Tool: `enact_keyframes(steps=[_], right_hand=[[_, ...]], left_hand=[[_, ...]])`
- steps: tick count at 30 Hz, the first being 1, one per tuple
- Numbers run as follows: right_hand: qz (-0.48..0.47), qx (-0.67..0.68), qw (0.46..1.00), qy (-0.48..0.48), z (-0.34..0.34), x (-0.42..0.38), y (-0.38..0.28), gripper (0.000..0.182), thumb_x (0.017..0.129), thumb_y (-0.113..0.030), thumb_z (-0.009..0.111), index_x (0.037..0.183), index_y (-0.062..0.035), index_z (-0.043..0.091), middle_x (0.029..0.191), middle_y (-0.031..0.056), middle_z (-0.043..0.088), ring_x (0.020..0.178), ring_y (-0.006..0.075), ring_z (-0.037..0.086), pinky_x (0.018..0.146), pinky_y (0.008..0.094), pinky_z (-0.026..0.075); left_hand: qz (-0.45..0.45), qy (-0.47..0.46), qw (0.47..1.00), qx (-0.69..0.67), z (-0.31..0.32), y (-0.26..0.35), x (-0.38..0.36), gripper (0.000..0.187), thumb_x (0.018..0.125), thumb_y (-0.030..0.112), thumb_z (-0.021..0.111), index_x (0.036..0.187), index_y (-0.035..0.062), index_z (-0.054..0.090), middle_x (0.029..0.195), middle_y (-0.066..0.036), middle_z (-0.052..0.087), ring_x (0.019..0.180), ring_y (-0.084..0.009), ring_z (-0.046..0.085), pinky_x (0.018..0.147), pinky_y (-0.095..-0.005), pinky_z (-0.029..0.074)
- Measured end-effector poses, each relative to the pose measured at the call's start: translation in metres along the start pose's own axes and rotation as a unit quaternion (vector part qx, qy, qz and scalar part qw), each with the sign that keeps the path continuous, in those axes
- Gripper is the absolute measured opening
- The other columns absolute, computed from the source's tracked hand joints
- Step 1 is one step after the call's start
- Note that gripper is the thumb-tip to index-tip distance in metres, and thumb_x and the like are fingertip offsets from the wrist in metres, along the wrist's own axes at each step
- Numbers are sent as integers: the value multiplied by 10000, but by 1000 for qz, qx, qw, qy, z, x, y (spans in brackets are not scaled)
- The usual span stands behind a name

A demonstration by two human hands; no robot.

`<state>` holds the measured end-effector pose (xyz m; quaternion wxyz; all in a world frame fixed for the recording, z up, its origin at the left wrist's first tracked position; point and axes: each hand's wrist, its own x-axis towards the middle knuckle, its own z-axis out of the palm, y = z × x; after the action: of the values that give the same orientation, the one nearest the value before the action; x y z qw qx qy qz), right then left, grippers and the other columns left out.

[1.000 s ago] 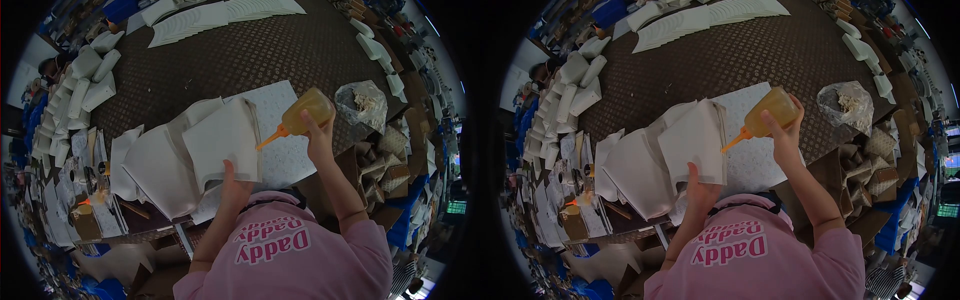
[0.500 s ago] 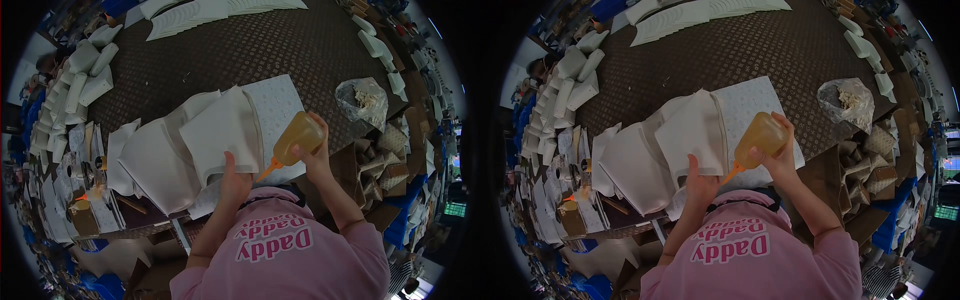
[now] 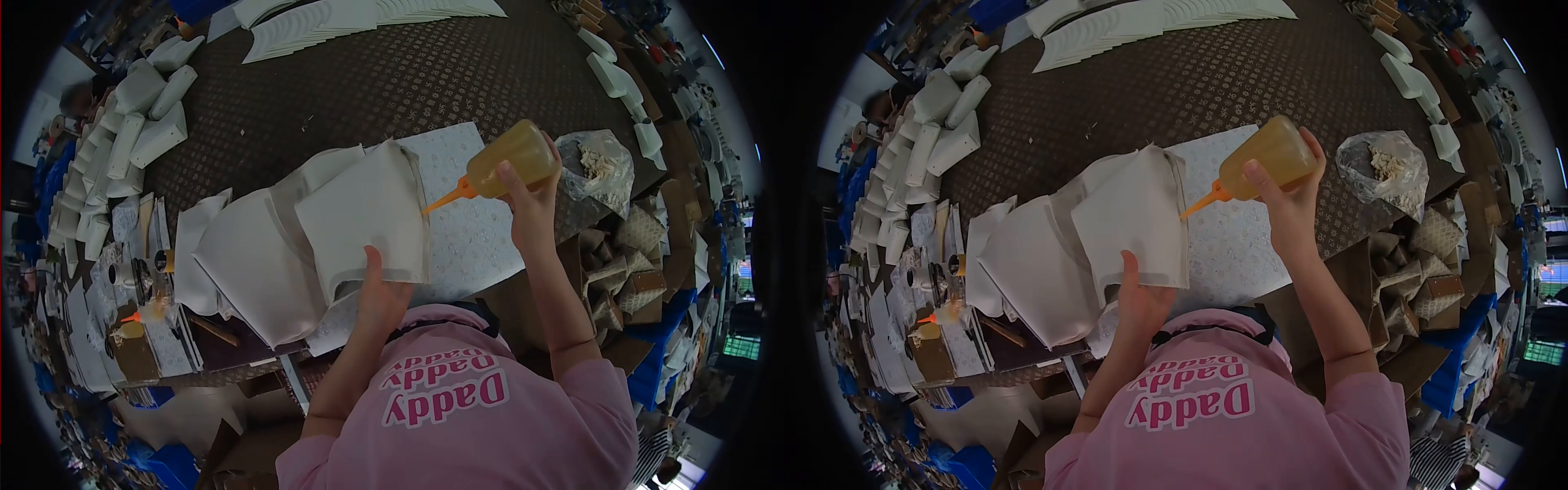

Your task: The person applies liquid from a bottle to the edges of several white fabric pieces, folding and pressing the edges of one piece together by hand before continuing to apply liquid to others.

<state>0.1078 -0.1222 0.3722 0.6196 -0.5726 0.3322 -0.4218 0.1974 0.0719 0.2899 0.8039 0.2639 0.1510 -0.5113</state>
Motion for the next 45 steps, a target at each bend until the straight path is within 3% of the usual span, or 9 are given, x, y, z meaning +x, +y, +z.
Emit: enact_keyframes(steps=[8, 11, 14, 20, 26, 29, 34, 41, 45], right_hand=[[62, -36, 995, -71, -5, -32, -5, 882, 757, -226, 770, 1389, -77, 173, 1272, 118, 411, 1170, 218, 472, 970, 370, 438], [62, -48, 989, -126, -13, -40, -3, 894, 743, -229, 782, 1386, -79, 180, 1272, 116, 412, 1171, 217, 470, 973, 374, 437], [93, -2, 991, -98, -13, -39, -12, 897, 733, -228, 792, 1384, -82, 192, 1269, 112, 415, 1175, 217, 467, 977, 374, 434], [14, -23, 997, -75, -11, -40, -5, 870, 731, -218, 791, 1378, -83, 225, 1258, 110, 431, 1180, 223, 467, 979, 391, 432], [133, 51, 987, -76, -24, -47, 5, 858, 746, -198, 772, 1389, -82, 217, 1281, 106, 416, 1181, 227, 468, 971, 398, 439], [64, -2, 995, -80, -15, -44, 4, 825, 770, -203, 746, 1392, -88, 216, 1282, 106, 416, 1176, 228, 474, 965, 397, 445], [90, 26, 995, -43, -21, -23, 17, 808, 790, -212, 732, 1393, -100, 206, 1276, 106, 414, 1172, 225, 478, 895, 382, 504], [6, 43, 999, -17, -5, 20, 23, 820, 803, -231, 728, 1388, -101, 169, 1278, 115, 397, 1164, 222, 485, 797, 377, 566], [-23, 35, 999, -4, 7, 36, 31, 844, 797, -208, 737, 1388, -95, 144, 1289, 122, 373, 1177, 224, 468, 854, 375, 538]], left_hand=[[-17, 32, 999, 3, 0, -1, 2, 528, 963, 451, 432, 1358, 106, 374, 1343, -42, 461, 1244, -203, 439, 1036, -379, 357], [-1, -30, 1000, 4, -3, -5, 6, 527, 968, 452, 417, 1360, 102, 371, 1339, -41, 460, 1250, -201, 429, 1048, -377, 340], [4, -22, 1000, 13, 2, -3, 5, 528, 970, 455, 409, 1359, 101, 370, 1341, -42, 456, 1257, -201, 419, 1055, -377, 329], [4, -31, 999, 21, 4, 0, 4, 536, 970, 459, 404, 1364, 99, 357, 1344, -41, 450, 1253, -203, 422, 1049, -381, 334], [3, -19, 1000, 17, 4, 0, 3, 518, 967, 462, 411, 1348, 113, 380, 1334, -31, 460, 1243, -196, 432, 1035, -377, 352], [1, -5, 1000, 14, 4, 0, 2, 517, 964, 462, 419, 1345, 114, 385, 1321, -31, 475, 1234, -197, 443, 1034, -381, 354], [0, -19, 1000, 6, -3, 1, -1, 517, 957, 459, 440, 1334, 108, 405, 1300, -43, 498, 1213, -211, 469, 1029, -393, 364], [2, 20, 1000, -8, -4, 7, -11, 527, 957, 454, 442, 1337, 90, 400, 1316, -67, 487, 1220, -240, 468, 1030, -399, 373], [-10, -13, 1000, 4, -17, 12, -14, 526, 967, 446, 417, 1354, 91, 381, 1336, -72, 469, 1238, -241, 454, 1037, -400, 364]])
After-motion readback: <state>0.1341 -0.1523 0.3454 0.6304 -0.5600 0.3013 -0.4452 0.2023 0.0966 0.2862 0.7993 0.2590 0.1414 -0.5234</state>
